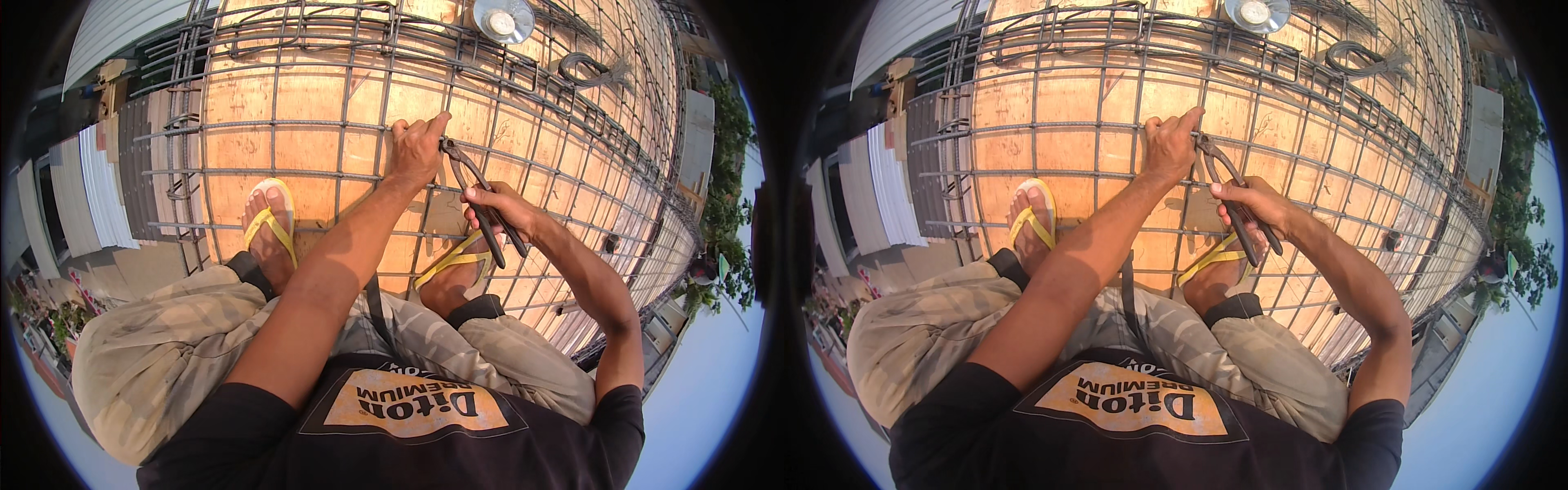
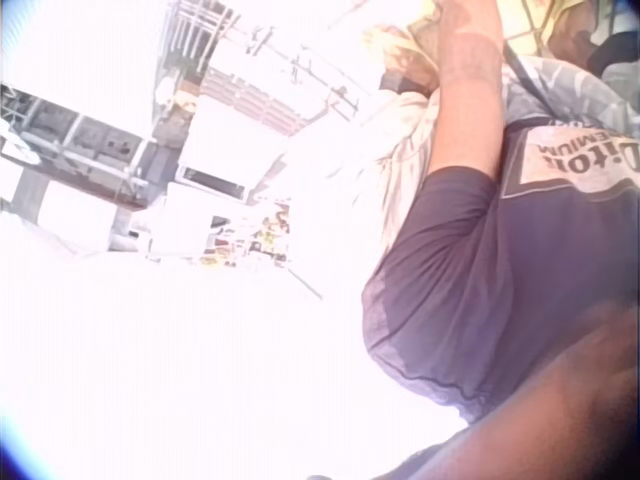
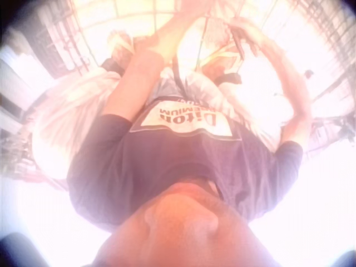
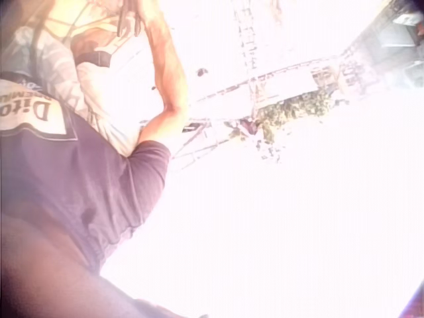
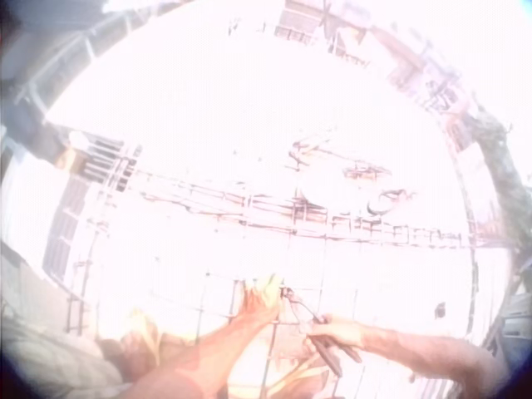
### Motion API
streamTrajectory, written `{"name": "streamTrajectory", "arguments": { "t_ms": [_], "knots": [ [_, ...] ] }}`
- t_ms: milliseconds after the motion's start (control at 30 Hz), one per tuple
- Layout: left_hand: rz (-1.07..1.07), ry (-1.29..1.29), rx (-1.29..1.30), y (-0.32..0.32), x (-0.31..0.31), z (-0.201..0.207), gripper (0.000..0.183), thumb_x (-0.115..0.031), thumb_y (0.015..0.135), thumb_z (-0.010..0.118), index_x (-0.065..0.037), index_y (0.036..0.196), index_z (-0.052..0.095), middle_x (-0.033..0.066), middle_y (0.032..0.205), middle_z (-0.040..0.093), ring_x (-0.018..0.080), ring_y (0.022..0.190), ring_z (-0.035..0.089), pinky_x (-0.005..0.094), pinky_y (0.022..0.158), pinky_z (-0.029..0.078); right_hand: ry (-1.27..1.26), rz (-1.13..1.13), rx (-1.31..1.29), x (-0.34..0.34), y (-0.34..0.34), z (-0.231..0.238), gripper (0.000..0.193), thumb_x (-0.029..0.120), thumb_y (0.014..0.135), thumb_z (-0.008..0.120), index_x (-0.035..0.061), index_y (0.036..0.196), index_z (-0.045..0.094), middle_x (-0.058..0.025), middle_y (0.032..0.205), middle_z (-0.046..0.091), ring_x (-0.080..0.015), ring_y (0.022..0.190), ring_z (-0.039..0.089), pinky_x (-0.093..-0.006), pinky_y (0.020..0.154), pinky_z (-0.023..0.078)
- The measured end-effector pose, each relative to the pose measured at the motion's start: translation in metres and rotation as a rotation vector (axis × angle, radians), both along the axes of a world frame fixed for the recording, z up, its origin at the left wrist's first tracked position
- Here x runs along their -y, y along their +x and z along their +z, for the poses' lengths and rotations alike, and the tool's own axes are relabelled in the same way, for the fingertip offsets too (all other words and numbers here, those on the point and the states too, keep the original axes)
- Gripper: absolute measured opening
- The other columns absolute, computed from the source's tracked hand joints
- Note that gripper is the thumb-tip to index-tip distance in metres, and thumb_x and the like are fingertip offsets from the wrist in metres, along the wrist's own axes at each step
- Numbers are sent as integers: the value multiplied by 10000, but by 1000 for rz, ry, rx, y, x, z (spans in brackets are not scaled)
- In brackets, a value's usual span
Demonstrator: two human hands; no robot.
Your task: The person ties steel reinforcing bars together using wire and pliers while working on a roof structure.
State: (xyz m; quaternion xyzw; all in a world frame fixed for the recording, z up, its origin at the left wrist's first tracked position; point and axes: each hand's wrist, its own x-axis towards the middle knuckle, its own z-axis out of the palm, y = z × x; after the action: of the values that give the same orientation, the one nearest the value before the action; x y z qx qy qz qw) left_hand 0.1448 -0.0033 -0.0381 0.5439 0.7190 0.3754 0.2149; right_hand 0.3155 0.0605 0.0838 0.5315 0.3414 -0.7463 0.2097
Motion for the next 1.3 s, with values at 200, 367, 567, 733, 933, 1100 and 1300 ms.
{"name": "streamTrajectory", "arguments": {
  "t_ms": [200, 367, 567, 733, 933, 1100, 1300],
  "knots": [
    [-8, -22, -12, 1, 0, -5, 382, 71, 772, 578, -101, 1112, 586, 80, 764, 638, 263, 806, 624, 432, 848, 359, 168, 218, 17, -10, 8, -4, 494, 302, 754, 847, 7, 1021, 554, -59, 718, 638, -114, 612, 638, -199, 430, 423],
    [-2, -17, 6, 0, 0, -5, 348, 76, 774, 570, -101, 1073, 592, 78, 781, 650, 260, 826, 629, 439, 857, 356, 289, 412, 133, -17, -9, 10, 516, 139, 643, 884, 5, 1024, 561, -38, 679, 611, -108, 535, 615, -208, 404, 400],
    [9, 11, 31, 2, -2, -1, 329, 64, 804, 563, -110, 1077, 618, 50, 848, 686, 234, 845, 637, 425, 857, 343, -16, 142, 23, -28, 9, 0, 565, 147, 691, 783, -41, 1173, 553, -48, 733, 655, -65, 548, 601, -169, 401, 388],
    [6, -32, 26, -1, 0, -3, 306, 44, 829, 571, -118, 1081, 633, 39, 883, 702, 215, 848, 639, 417, 848, 333, 538, 476, 142, -21, 0, 17, 659, 199, 683, 734, -67, 1236, 492, -136, 781, 660, -275, 706, 662, -358, 607, 519],
    [22, -18, 39, -1, -1, -4, 303, 52, 826, 555, -117, 1067, 628, 41, 868, 693, 219, 848, 638, 417, 847, 333, 1118, 950, 185, -12, 2, 43, 491, 248, 805, 685, -24, 1176, 512, -202, 924, 637, -399, 794, 652, -442, 702, 540],
    [5, -54, 44, 1, -2, 1, 317, 66, 814, 536, -116, 1058, 626, 45, 873, 694, 236, 863, 637, 438, 864, 343, 1261, 1162, 253, -4, 14, 33, 449, 284, 863, 662, -2, 1174, 509, -207, 933, 600, -390, 820, 652, -467, 667, 558],
    [23, -14, 49, 0, 1, -2, 310, 67, 813, 536, -107, 1055, 625, 53, 864, 686, 241, 861, 636, 450, 871, 342, 1196, 1147, 193, -25, 36, 8, 439, 299, 877, 637, -7, 1164, 507, -229, 933, 613, -407, 825, 664, -469, 683, 557]
  ]
}}
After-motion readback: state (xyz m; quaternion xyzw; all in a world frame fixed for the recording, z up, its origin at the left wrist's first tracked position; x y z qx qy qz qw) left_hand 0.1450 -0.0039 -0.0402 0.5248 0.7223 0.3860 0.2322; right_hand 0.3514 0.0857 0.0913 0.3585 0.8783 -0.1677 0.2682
